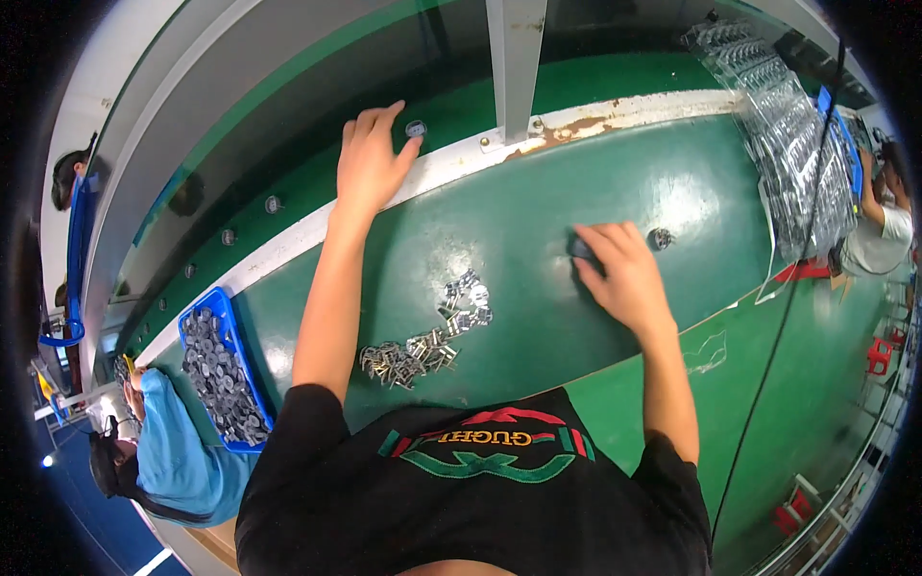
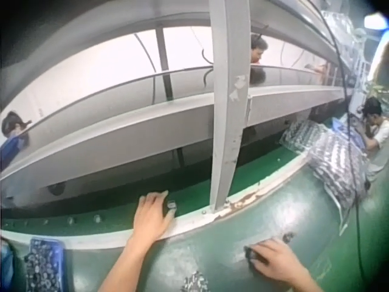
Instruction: The person assembles gray components by hand, inserting metal pins into them one by one.
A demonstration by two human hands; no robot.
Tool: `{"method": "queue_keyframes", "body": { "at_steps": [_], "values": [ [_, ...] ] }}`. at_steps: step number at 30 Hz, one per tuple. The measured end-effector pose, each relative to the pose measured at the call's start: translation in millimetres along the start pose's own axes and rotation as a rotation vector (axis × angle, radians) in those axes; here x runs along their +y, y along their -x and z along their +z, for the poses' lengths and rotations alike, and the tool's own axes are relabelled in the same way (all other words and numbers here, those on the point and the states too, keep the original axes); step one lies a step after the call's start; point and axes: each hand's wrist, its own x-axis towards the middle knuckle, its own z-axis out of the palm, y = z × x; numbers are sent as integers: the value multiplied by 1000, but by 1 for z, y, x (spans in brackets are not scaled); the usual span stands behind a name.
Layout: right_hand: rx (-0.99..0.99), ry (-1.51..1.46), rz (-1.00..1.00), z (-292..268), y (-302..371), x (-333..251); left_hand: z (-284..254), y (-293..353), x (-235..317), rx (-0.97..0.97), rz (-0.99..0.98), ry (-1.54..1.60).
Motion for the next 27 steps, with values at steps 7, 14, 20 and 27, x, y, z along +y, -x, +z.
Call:
{"method": "queue_keyframes", "body": {
  "at_steps": [7, 14, 20, 27],
  "values": [
    [97, 106, -37, 35, -13, -67, 25, -15, -12, -37, 152, 109],
    [-147, -89, -162, 63, -27, -92, -43, 56, -5, -116, -357, 937],
    [-274, -213, -162, 67, -36, -81, -71, 129, -15, -186, -641, 1444],
    [-220, -572, -51, 51, -66, -105, -87, 161, -10, -184, -700, 1690]
  ]
}}
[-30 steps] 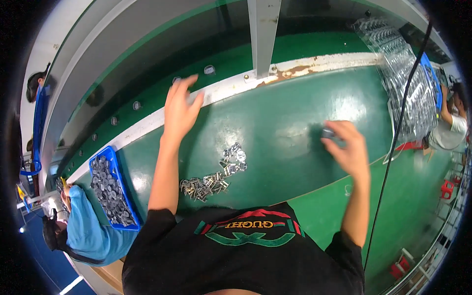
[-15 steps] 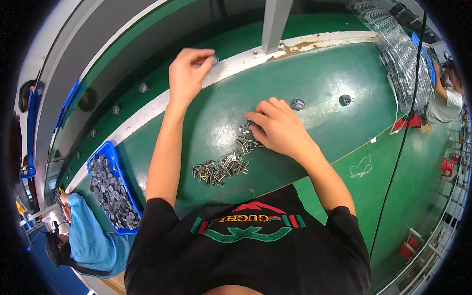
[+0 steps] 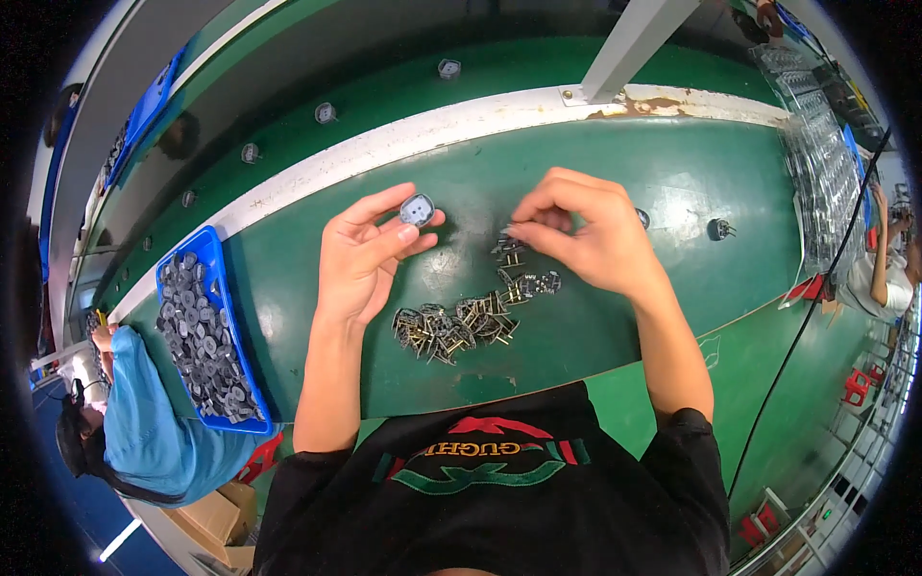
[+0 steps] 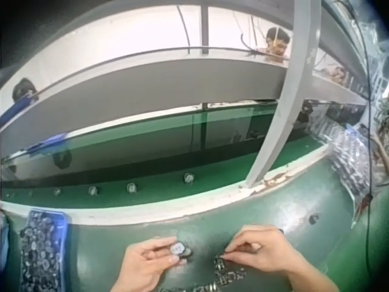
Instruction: The person assembles gray components by hand, inserting metal pins into them one by one.
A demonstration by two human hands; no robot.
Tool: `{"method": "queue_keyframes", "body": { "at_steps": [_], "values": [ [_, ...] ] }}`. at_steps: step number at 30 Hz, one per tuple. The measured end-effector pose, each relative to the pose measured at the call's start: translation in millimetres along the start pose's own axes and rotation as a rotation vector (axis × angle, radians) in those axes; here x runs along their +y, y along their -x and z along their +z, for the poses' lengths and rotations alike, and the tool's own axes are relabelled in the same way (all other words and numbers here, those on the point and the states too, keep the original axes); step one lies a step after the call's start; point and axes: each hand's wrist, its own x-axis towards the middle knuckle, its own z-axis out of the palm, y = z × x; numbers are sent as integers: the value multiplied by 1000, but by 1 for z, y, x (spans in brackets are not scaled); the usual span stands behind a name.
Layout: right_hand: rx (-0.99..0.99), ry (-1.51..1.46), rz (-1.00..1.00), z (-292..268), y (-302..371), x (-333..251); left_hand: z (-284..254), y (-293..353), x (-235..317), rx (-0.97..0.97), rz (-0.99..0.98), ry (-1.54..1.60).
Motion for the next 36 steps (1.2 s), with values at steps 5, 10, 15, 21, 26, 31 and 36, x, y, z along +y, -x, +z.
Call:
{"method": "queue_keyframes", "body": {
  "at_steps": [5, 10, 15, 21, 26, 31, 36],
  "values": [
    [43, -204, -224, 26, -34, -21, 4, 3, -3, -137, 15, 210],
    [82, -21, -324, 34, -36, -20, -8, 2, -8, -195, -22, 253],
    [126, 98, -368, 38, -32, -14, -6, 1, -10, -159, -36, 189],
    [190, 142, -362, 43, -32, -16, -5, -1, -15, -190, -70, 236],
    [198, 133, -339, 46, -27, -15, 0, 2, -20, -176, -77, 215],
    [177, 190, -353, 49, -24, -15, -2, 6, -23, -103, -92, 234],
    [249, 255, -379, 60, -26, -3, 1, 2, -20, -35, -58, 116]
  ]
}}
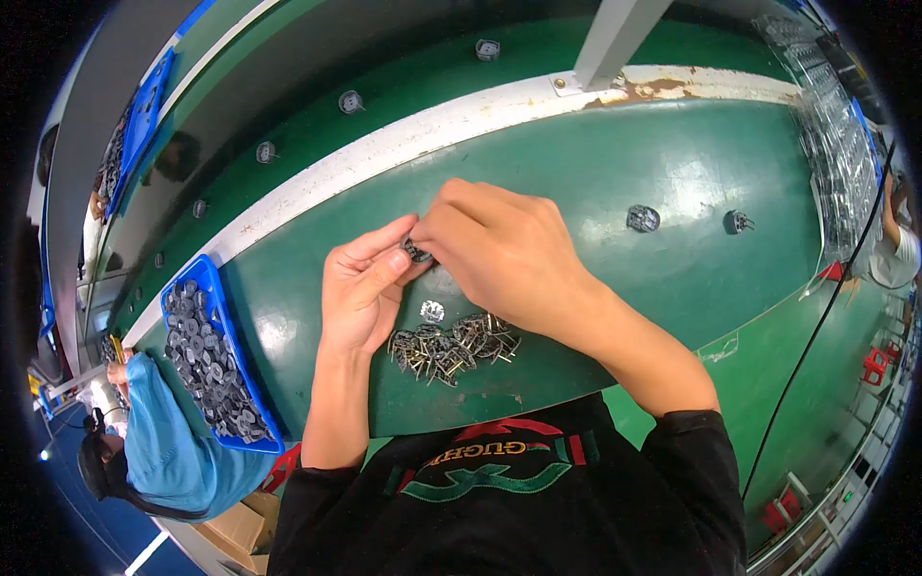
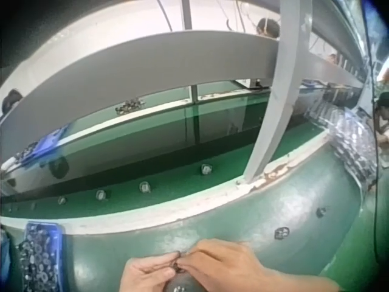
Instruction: The person assembles gray components by hand, inserting metal pins into them one by one.
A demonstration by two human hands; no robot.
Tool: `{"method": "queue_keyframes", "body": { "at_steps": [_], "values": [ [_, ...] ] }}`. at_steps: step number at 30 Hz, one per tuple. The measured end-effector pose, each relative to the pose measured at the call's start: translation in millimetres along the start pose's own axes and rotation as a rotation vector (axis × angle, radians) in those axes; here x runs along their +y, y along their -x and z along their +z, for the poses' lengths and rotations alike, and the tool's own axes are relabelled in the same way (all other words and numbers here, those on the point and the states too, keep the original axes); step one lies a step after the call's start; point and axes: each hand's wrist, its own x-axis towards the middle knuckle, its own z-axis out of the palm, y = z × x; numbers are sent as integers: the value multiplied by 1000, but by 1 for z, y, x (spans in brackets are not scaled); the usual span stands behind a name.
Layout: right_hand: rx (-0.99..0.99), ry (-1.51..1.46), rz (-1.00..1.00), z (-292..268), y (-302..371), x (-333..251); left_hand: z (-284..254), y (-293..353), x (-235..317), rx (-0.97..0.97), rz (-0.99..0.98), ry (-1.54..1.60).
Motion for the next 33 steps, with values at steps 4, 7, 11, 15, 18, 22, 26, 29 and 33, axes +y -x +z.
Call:
{"method": "queue_keyframes", "body": {
  "at_steps": [4, 7, 11, 15, 18, 22, 26, 29, 33],
  "values": [
    [-24, 124, -1, 1, 2, 10, 12, -16, 14, 83, 48, -309],
    [-5, 43, 40, -17, -5, 24, 28, -41, 23, 56, 96, -466],
    [-313, -83, 214, -68, -11, 41, 29, -108, 44, 112, 248, -884],
    [-659, -96, 145, -66, 6, 46, 27, -207, 57, 116, 348, -970],
    [-698, -121, 122, -55, 8, 47, 18, -271, 61, 246, 437, -1303],
    [-789, -118, 150, -49, 7, 46, 24, -300, 60, 254, 406, -1474],
    [-714, -78, 216, -57, 11, 54, 70, -273, 32, 174, 667, -1540],
    [-545, -98, 206, -56, 4, 51, 86, -258, 8, -139, 604, -1656],
    [-310, -311, 320, -57, -7, 55, 75, -253, 3, -115, 624, -1600]
  ]
}}
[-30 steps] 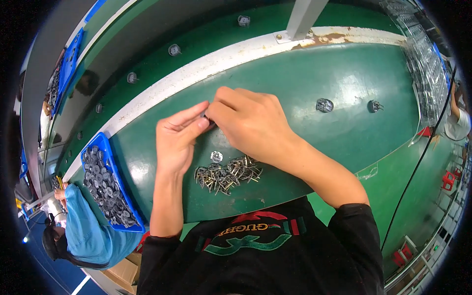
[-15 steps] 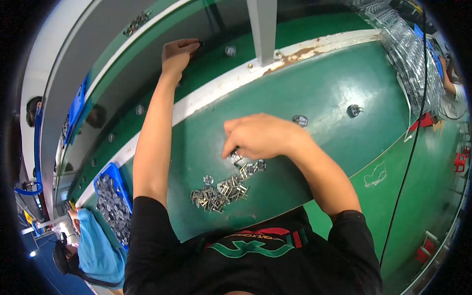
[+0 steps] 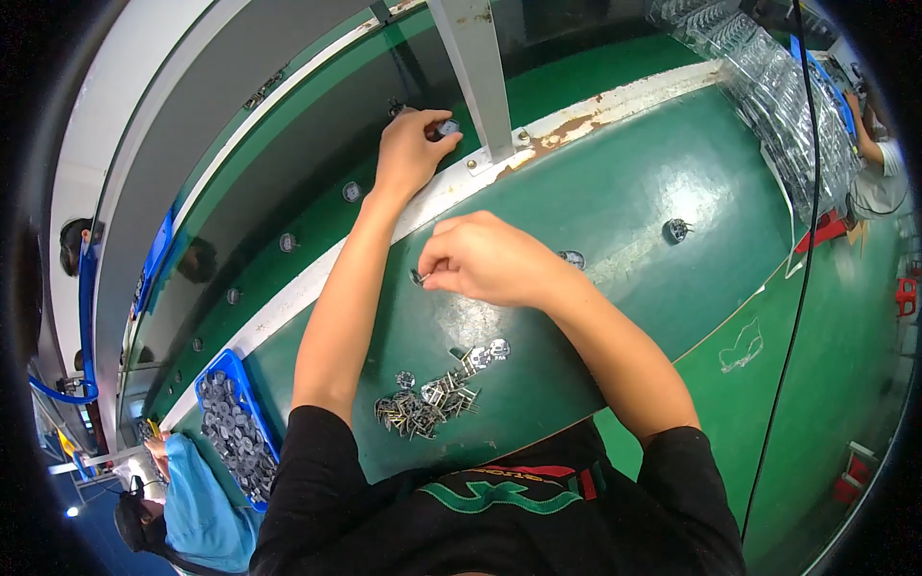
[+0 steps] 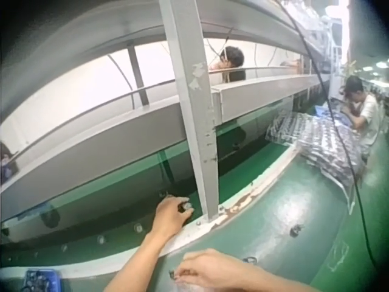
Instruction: The person assembles gray components by hand, inserting metal pins into them one by one.
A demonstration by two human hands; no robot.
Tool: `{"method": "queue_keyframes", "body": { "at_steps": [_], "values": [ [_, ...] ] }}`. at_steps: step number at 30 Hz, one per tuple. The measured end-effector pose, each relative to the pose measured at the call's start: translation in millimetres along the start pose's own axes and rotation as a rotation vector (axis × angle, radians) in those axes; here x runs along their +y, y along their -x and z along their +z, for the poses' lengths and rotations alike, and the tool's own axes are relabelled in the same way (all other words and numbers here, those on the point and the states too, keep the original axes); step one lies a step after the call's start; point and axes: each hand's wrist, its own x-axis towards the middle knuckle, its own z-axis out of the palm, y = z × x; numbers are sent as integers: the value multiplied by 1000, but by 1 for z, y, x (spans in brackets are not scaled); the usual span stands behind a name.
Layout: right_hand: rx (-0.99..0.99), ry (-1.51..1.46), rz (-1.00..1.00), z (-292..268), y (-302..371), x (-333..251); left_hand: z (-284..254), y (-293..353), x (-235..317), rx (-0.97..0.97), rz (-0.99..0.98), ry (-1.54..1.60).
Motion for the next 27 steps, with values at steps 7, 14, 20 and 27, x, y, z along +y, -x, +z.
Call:
{"method": "queue_keyframes", "body": {
  "at_steps": [7, 14, 20, 27],
  "values": [
    [312, 65, -193, -18, 4, -6, -57, 103, 31, -23, -122, 785],
    [110, 5, -62, 2, 7, -23, -80, 182, 33, 7, -225, 932],
    [305, 82, -129, 31, 6, -21, -80, 199, 45, 5, -281, 996],
    [334, 328, -287, 38, 4, -18, -71, 200, 57, 75, -314, 961]
  ]
}}
